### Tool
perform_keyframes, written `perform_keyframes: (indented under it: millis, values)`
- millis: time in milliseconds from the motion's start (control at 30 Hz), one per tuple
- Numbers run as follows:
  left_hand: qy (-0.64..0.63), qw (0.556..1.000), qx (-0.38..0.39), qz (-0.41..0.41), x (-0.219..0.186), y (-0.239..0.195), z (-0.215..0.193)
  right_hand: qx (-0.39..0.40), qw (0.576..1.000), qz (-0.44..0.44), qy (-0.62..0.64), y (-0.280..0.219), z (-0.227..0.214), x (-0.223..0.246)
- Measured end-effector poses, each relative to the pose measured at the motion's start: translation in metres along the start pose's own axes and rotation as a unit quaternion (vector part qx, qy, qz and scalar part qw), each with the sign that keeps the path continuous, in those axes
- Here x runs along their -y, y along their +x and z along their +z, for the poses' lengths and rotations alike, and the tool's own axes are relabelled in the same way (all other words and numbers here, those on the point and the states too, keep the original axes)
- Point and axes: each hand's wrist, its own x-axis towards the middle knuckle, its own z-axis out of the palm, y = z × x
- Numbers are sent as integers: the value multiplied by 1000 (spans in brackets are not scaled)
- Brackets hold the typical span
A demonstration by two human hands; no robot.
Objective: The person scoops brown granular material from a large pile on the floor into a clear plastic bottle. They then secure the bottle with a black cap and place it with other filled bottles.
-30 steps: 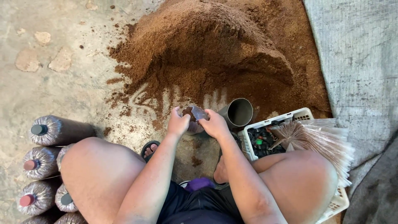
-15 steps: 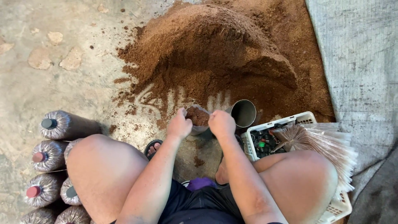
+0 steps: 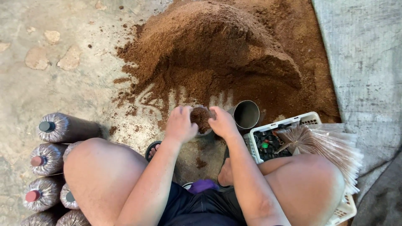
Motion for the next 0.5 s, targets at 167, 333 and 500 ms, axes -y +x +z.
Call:
perform_keyframes:
  millis: [167,333,500]
  values:
    - [81,994,70,32,-49,-41,-53,18,998,-57,26,7,-5,23]
    - [156,983,26,90,-22,-23,-14,0,995,-88,38,22,7,14]
    - [65,992,5,112,-9,-4,-1,32,991,-110,66,18,7,1]
